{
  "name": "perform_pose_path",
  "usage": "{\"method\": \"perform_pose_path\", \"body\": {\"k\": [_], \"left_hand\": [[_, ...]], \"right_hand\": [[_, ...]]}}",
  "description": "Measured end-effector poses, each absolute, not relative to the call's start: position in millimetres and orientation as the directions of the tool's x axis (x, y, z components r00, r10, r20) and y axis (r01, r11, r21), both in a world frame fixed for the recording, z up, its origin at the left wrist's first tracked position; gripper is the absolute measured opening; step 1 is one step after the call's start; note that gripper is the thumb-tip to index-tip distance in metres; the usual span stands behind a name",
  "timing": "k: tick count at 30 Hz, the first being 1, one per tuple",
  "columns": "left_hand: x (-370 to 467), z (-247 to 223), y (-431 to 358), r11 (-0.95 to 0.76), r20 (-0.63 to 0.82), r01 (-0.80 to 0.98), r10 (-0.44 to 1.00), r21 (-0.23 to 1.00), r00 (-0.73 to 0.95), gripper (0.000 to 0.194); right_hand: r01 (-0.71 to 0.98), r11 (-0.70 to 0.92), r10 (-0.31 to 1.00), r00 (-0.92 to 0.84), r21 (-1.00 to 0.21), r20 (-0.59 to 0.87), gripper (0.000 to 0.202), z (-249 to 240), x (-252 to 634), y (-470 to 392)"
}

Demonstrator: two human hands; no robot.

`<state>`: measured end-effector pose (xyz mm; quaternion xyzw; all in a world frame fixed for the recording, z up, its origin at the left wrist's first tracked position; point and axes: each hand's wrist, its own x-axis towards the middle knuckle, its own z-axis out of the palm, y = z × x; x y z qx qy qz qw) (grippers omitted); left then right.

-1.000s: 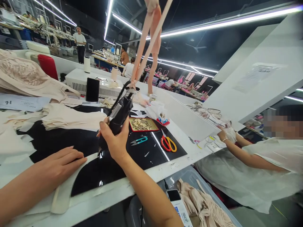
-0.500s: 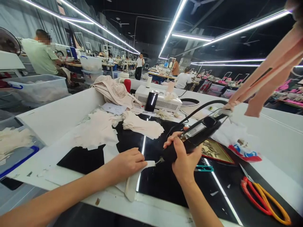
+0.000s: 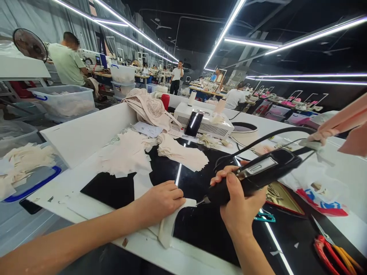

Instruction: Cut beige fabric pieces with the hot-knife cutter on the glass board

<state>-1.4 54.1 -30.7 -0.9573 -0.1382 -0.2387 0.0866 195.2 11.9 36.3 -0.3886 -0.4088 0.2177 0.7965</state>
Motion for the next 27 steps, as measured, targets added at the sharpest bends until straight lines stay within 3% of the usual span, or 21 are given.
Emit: {"method": "perform_pose_path", "body": {"k": [9,27], "left_hand": [[-1.9,-39.6,55.5,-0.957,0.503,0.29,0.248,-0.006,0.828,0.024],[-1.9,-39.1,55.0,-0.959,0.513,0.282,0.247,0.011,0.822,0.023]], "right_hand": [[-0.096,0.635,0.668,0.566,-0.766,0.483,0.043,47.4,184.4,23.2],[-0.085,0.628,0.673,0.558,-0.774,0.485,0.044,43.7,178.7,28.7]]}}
